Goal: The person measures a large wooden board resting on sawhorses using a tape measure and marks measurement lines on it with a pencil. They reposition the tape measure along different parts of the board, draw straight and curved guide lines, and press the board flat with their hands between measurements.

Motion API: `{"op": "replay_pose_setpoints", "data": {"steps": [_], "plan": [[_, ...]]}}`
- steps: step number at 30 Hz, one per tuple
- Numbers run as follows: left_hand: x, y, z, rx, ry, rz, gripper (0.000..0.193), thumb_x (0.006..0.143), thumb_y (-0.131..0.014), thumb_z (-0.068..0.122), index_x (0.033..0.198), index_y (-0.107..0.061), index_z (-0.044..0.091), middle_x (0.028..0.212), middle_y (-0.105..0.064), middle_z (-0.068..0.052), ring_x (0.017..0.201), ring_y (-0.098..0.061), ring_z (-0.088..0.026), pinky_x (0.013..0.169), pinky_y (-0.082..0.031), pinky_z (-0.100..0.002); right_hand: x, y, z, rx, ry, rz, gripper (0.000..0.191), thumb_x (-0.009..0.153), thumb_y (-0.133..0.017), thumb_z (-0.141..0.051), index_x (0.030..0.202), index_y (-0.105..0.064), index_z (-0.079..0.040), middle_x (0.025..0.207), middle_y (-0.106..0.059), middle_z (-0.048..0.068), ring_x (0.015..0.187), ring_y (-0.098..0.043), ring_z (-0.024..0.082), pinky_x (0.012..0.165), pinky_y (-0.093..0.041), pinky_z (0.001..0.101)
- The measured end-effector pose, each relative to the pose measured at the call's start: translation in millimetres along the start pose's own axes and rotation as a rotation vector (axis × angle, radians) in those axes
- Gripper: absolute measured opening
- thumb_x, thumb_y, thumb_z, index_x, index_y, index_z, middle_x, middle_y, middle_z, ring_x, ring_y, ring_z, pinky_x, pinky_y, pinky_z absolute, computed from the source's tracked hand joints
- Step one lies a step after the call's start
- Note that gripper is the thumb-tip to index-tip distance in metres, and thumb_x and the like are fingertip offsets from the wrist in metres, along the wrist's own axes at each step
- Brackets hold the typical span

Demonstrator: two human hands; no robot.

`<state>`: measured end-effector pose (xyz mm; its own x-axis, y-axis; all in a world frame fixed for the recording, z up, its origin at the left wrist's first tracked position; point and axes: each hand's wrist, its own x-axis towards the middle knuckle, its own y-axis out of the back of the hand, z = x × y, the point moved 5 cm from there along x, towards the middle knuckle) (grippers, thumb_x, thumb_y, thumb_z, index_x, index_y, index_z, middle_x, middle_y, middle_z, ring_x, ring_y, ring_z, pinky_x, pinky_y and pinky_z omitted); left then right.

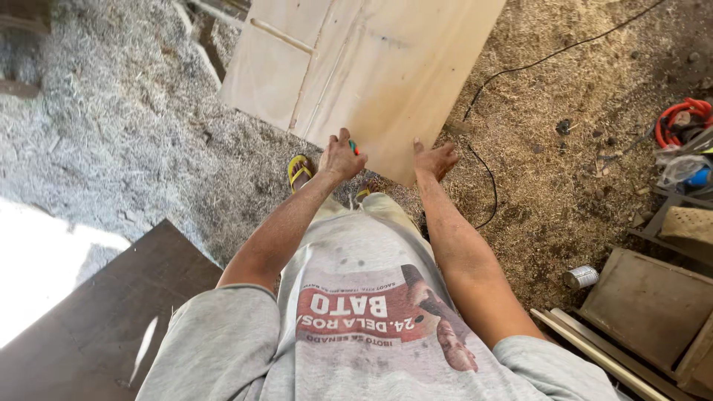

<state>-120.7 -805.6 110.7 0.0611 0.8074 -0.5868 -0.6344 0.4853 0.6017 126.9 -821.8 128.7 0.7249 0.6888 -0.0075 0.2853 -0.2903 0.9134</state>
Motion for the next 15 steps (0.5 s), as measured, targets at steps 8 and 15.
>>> {"op": "replay_pose_setpoints", "data": {"steps": [8, 15], "plan": [[6, 5, 0, 0.282, -0.055, 0.104, 0.116, 0.084, -0.074, 0.043, 0.161, 0.005, 0.005, 0.160, 0.007, -0.040, 0.129, -0.050, -0.058, 0.097, -0.053, -0.057, -12, -10, 31, 0.373, -0.259, -0.683, 0.081, 0.072, -0.083, -0.068, 0.121, -0.073, -0.003, 0.111, -0.077, 0.017, 0.098, -0.075, 0.028, 0.085, -0.060, 0.0412], [1, 64, -32, 0.155, 0.358, -0.091, 0.118, 0.079, -0.059, 0.016, 0.166, 0.020, 0.022, 0.167, 0.032, -0.033, 0.110, -0.075, -0.045, 0.088, -0.066, -0.043, -21, 3, 16, 0.790, -0.390, -0.910, 0.073, 0.078, -0.087, -0.044, 0.133, -0.064, -0.004, 0.124, -0.073, 0.012, 0.116, -0.067, 0.026, 0.097, -0.055, 0.0419]]}}
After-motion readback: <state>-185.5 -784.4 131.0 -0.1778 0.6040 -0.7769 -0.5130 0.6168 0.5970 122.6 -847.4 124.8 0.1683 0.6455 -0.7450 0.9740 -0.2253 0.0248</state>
